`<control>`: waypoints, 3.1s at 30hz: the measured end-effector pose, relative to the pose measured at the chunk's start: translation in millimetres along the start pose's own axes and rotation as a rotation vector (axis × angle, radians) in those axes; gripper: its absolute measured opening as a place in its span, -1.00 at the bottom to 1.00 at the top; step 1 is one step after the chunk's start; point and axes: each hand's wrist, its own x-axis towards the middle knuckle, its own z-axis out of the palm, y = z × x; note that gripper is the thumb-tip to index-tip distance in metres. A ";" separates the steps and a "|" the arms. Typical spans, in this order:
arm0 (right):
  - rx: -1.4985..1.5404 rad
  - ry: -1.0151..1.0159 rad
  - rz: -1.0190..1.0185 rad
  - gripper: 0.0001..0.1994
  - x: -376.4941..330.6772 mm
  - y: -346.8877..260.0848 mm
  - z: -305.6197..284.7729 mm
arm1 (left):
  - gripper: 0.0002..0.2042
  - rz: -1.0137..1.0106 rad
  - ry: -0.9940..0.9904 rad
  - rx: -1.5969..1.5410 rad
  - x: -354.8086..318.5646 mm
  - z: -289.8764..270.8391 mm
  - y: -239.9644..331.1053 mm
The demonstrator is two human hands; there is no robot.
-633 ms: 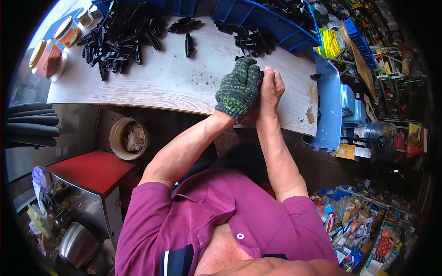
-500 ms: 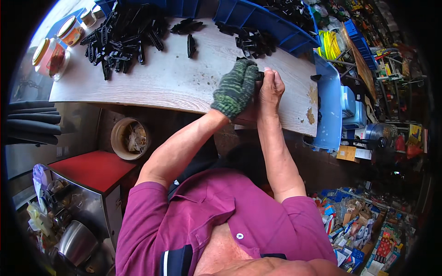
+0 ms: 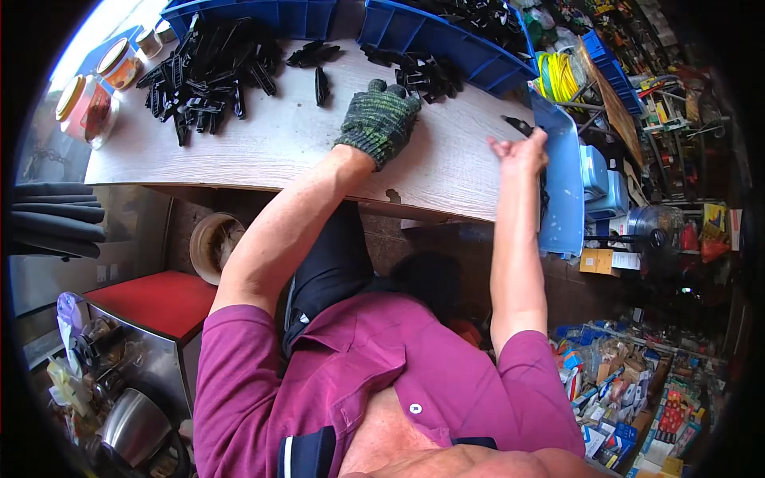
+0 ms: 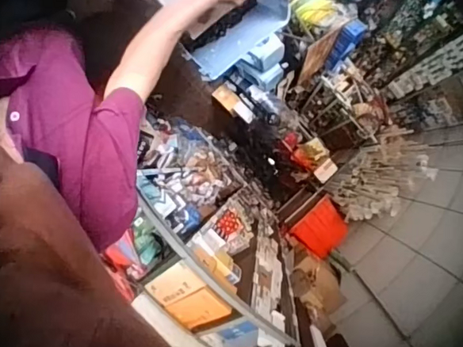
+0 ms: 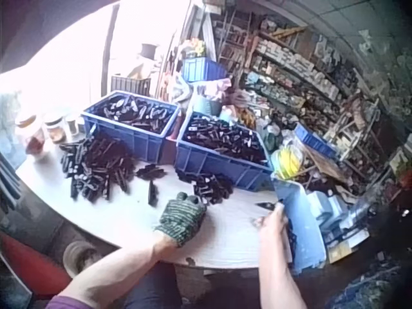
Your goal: The person sorts and inspects small black plastic components by hand at a workbench.
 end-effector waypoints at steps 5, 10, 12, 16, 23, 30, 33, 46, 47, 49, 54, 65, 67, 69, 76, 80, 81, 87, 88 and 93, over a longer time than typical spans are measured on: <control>-0.083 0.067 -0.051 -0.66 23.5 -12.8 -34.3 | -0.84 -0.005 -0.007 -0.025 -2.5 0.4 9.7; -0.159 -0.446 0.093 -0.76 -62.6 16.4 -4.1 | -0.81 -0.092 0.105 -0.321 -10.6 -0.7 8.0; -0.233 -0.781 0.062 -0.74 -75.2 29.3 1.4 | -0.76 -0.512 -0.051 -1.052 -9.4 -5.1 19.8; -0.350 -0.956 0.018 -0.70 -93.2 39.6 9.0 | -0.67 -0.755 -0.123 -1.379 -8.5 -17.5 31.7; -0.376 -0.967 -0.034 -0.67 -90.2 45.4 9.6 | -0.54 -0.678 0.107 -1.290 -14.8 -4.0 40.0; -0.423 -1.057 -0.046 -0.66 -100.7 37.9 13.5 | -0.52 -0.601 0.123 -1.255 -14.8 -2.7 31.8; -0.438 -1.087 -0.021 -0.68 -102.1 37.6 11.4 | -0.55 -0.645 -0.032 -1.388 -14.3 -13.4 30.1; -0.223 -0.861 -0.184 -0.81 -116.4 62.6 15.5 | -0.58 -0.560 0.198 -1.511 -41.2 -0.4 51.0; -0.247 -0.881 -0.189 -0.81 -117.8 60.6 17.3 | -0.59 -0.580 0.245 -1.451 -40.3 0.6 48.3; -0.357 -0.919 -0.159 -0.82 -123.6 53.3 16.4 | -0.62 -0.656 0.292 -1.479 -40.6 1.7 40.0; -0.421 -0.991 -0.132 -0.78 -120.8 46.4 12.2 | -0.64 -0.702 0.251 -1.635 -38.6 -19.4 36.0; -0.222 -0.940 0.025 -0.72 -129.2 45.0 12.0 | -0.65 0.011 0.070 0.227 -37.0 -60.7 -89.2; -0.203 -0.937 -0.004 -0.70 -127.7 48.5 10.9 | -0.65 -0.095 -0.104 0.218 -36.2 -62.0 -90.9; -0.196 -0.927 -0.006 -0.70 -125.7 48.6 8.7 | -0.66 -0.093 -0.080 0.132 -39.5 -64.7 -82.9; -0.210 -0.937 -0.041 -0.71 -124.2 49.4 8.3 | -0.70 -0.116 0.262 0.170 -18.8 -63.1 -83.4; -0.183 -0.939 -0.051 -0.73 -125.1 51.0 9.8 | -0.68 -0.296 0.027 0.407 13.1 -59.9 -98.1; -0.199 -0.918 -0.055 -0.74 -126.4 51.2 10.3 | -0.67 -0.253 0.070 0.389 19.0 -57.6 -97.4; -0.239 -0.873 -0.045 -0.74 -130.4 48.8 13.1 | -0.65 -0.153 -0.025 0.450 45.9 -28.7 -102.1; -0.212 -0.895 -0.068 -0.74 -129.9 51.4 13.4 | -0.65 -0.153 -0.025 0.448 42.0 -23.3 -107.5; -0.158 -0.906 -0.076 -0.74 -123.1 54.3 10.0 | -0.68 -0.031 0.070 0.399 8.5 -29.3 -86.9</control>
